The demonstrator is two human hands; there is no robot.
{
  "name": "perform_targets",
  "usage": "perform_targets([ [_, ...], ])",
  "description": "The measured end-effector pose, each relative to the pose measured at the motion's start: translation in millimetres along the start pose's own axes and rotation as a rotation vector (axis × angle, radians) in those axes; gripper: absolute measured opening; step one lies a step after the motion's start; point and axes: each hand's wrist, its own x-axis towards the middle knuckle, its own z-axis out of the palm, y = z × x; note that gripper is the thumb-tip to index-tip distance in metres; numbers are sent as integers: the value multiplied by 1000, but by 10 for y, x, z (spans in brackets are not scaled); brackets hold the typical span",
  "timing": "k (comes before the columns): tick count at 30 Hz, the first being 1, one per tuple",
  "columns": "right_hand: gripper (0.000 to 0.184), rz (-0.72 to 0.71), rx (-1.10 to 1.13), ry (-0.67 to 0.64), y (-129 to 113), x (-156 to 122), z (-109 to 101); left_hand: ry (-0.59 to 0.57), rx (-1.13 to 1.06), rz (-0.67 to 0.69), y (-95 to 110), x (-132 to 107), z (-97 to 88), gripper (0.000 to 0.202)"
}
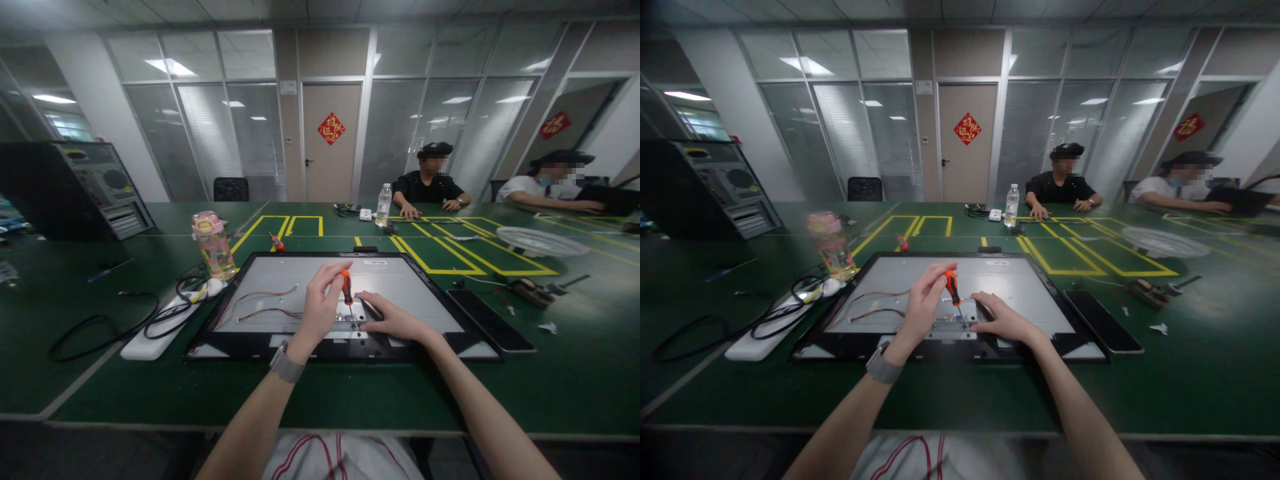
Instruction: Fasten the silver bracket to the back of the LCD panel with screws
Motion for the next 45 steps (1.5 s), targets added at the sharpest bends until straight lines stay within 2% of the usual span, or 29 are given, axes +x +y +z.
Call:
perform_targets([
  [6, 76, 17, -1, -9, -38, -2, 4, 40, 44, -21, -18, -8, -6, 20],
  [11, 75, 8, 1, 4, -33, -2, 8, 2, -8, -29, -40, -5, -12, 25],
  [16, 75, 25, 1, -9, -59, -9, -6, 54, 14, -29, -39, -6, -4, 22],
  [20, 75, 27, 0, -13, -77, -10, -13, 13, -43, -34, -14, -26, 33, 26],
  [24, 74, 27, 0, -16, -73, -10, -11, 45, -9, -7, -21, -43, 61, 19],
  [29, 74, 27, 6, -13, -60, -10, -5, -16, -39, -14, -51, -40, 52, 26],
  [36, 77, 44, 16, -17, -56, -6, -2, 104, 24, -23, -49, -24, 51, 12],
  [41, 77, 33, 19, -14, -15, 0, 12, 44, -49, -70, -1, -18, 34, 24],
  [45, 77, 18, 24, -7, -7, 0, 15, 44, -25, -31, -6, -27, 27, 24],
])
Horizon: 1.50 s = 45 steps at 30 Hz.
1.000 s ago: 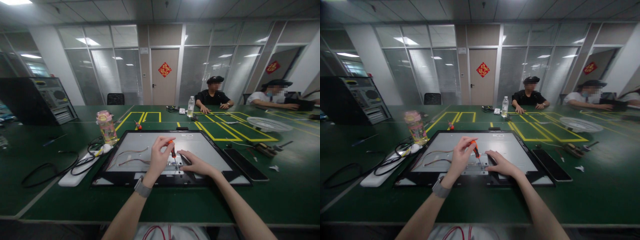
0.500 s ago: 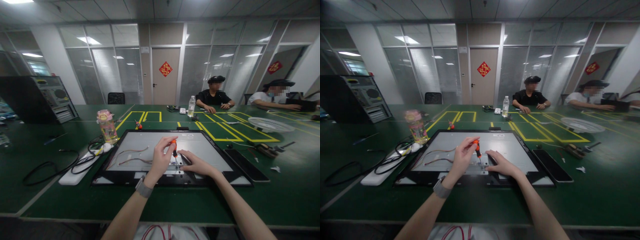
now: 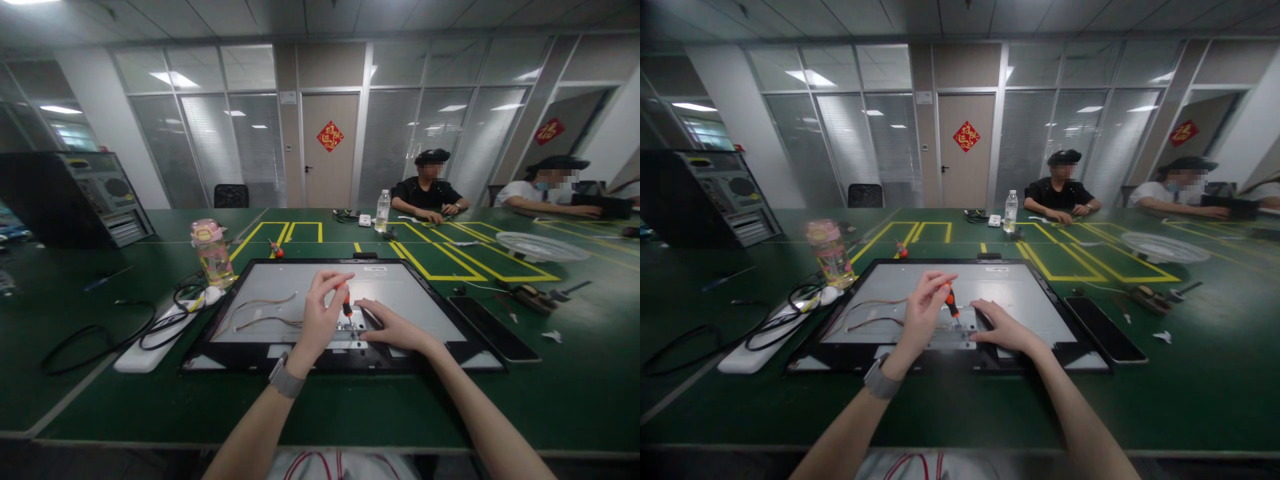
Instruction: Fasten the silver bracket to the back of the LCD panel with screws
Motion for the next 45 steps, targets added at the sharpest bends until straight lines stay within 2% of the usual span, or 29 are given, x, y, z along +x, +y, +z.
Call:
perform_targets([
  [3, 76, 10, -5, -3, -24, -5, -8, -3, 27, 19, -9, -1, 0, 23],
  [8, 76, 21, -10, -11, -48, -12, -21, 134, 71, 5, -58, 7, 12, 9],
  [10, 76, 19, -9, -12, -41, -10, -19, 146, 67, -2, -77, 11, 15, 8],
  [15, 78, 21, -14, -15, -19, 0, -9, 128, 66, 6, -48, 18, 9, 9],
  [24, 76, -1, -12, 2, -27, -2, -9, -55, -76, 3, 18, 4, -9, 28],
  [26, 77, 1, -14, 2, -39, -7, -14, -46, -47, 6, 5, 6, -4, 26],
  [31, 77, 17, -19, -10, -47, -13, -19, 62, 79, 9, -37, 20, -6, 20],
  [34, 77, 23, -17, -9, -44, -13, -14, 28, 65, -1, -41, 16, -11, 27],
  [40, 79, 49, -7, -28, -81, -23, -24, 46, 96, 6, -50, -1, -11, 26],
  [45, 77, 53, -11, -29, -88, -29, -33, -69, 73, 12, -65, 15, -27, 36],
])
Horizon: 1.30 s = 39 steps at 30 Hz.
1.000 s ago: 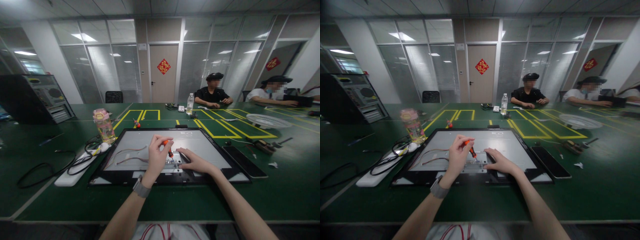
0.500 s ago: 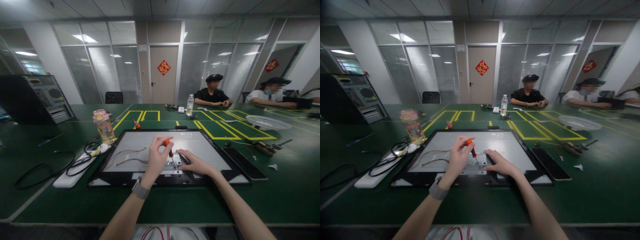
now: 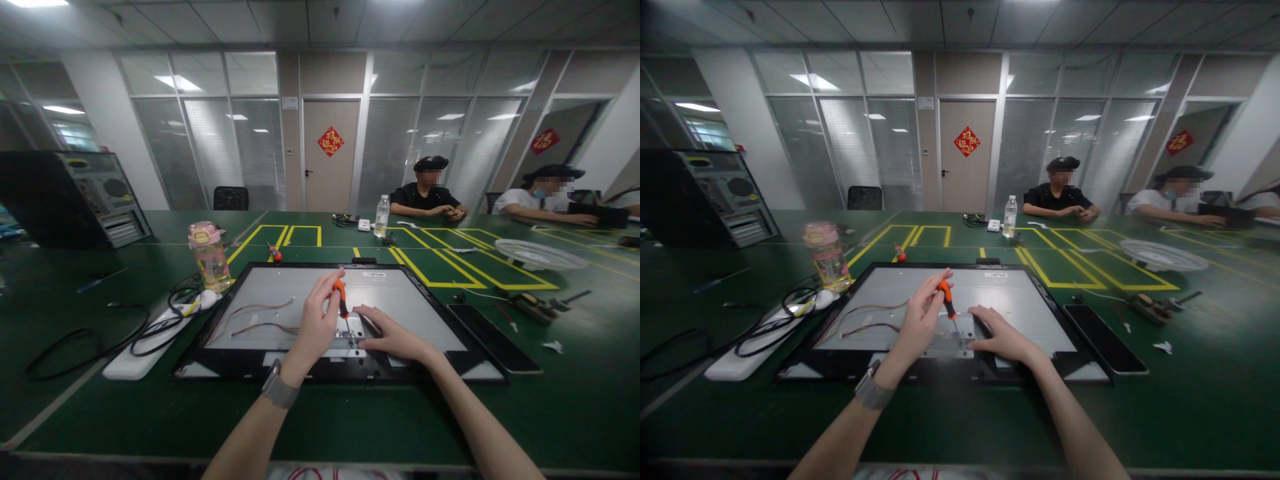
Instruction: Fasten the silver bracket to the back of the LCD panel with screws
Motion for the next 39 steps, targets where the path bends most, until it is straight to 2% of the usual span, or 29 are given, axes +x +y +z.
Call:
perform_targets([
  [2, 77, -2, -1, -2, 4, 2, 2, -16, 26, 13, 3, 7, -1, 35],
  [6, 77, -23, 4, 6, 5, 12, 8, 59, 158, 94, 37, -1, 6, 27],
  [11, 76, -36, 5, 11, 7, 12, 9, 12, 229, 174, 74, -30, 15, 30],
  [17, 80, -61, 12, 20, 21, 14, 12, 123, 286, 229, 66, -39, 41, 18],
  [20, 79, -39, 3, 17, 18, 12, 10, 109, 237, 194, 75, -38, 45, 16],
  [26, 77, -8, -6, 10, 28, 11, 11, 25, -9, 41, 66, -41, 38, 30],
  [31, 77, -19, -5, 3, 26, 14, 9, 96, 64, 55, 54, -35, 39, 21],
  [36, 78, -7, 4, -3, 1, 9, 1, 42, -38, 14, 72, -30, 34, 29],
  [39, 78, -19, 1, 8, -5, 9, 2, 91, 32, 40, 69, -27, 42, 21],
])
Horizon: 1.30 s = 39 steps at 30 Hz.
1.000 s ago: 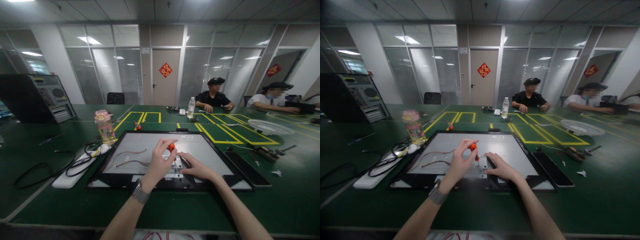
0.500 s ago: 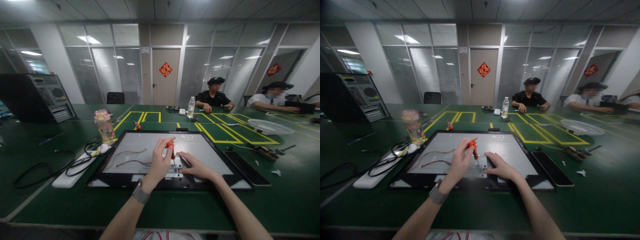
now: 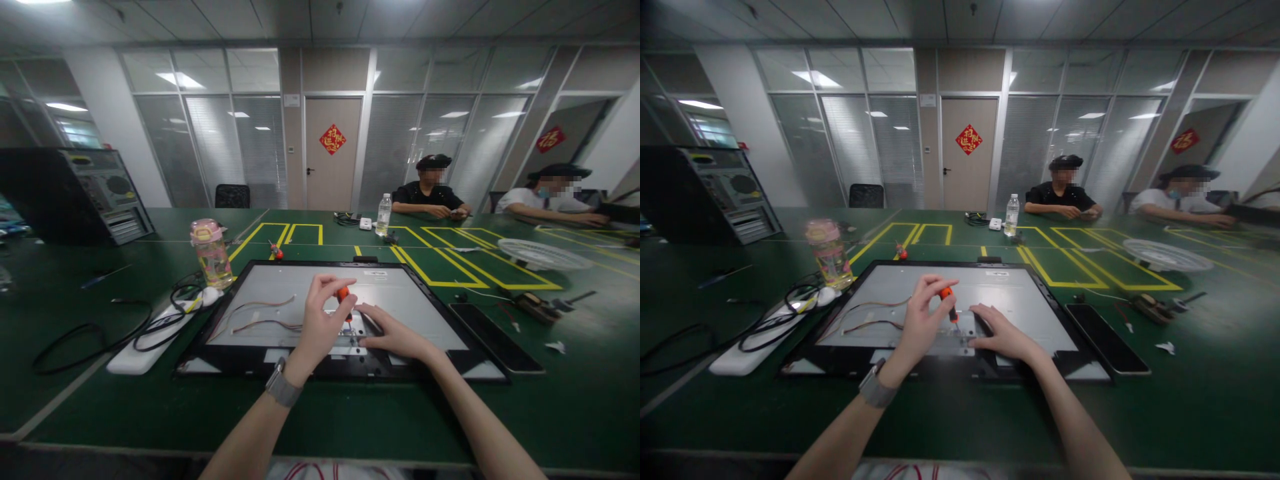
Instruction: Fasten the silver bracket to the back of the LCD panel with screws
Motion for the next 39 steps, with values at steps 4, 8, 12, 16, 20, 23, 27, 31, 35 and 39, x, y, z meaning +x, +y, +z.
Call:
perform_targets([
  [4, 75, 3, -7, -3, -11, -5, -2, 19, 9, -11, -12, 0, 1, 23],
  [8, 77, 16, -2, -9, -14, -7, -6, -37, -98, -72, -18, -9, -11, 30],
  [12, 79, 14, 8, -10, 4, -2, -3, -1, 5, -22, -15, -14, -3, 20],
  [16, 78, 26, 7, -9, 11, -4, 0, -10, -41, -55, -4, -7, -8, 25],
  [20, 76, 27, 5, -7, -10, -13, -5, -13, -71, -73, -9, 3, -15, 25],
  [23, 76, 25, 2, -18, -15, -12, -8, 19, -9, -43, -15, 8, -4, 18],
  [27, 79, 28, -5, -20, 17, 5, 0, -5, -47, -50, -17, 10, -3, 24],
  [31, 79, 21, -4, -14, 33, 12, 10, -24, -94, -69, -24, 7, -10, 25],
  [35, 78, 28, -1, -17, 13, 2, 4, 0, -39, -52, -34, 7, -1, 19],
  [39, 77, 34, -1, -18, 0, -4, -4, -42, -115, -109, -33, 8, -5, 27],
])
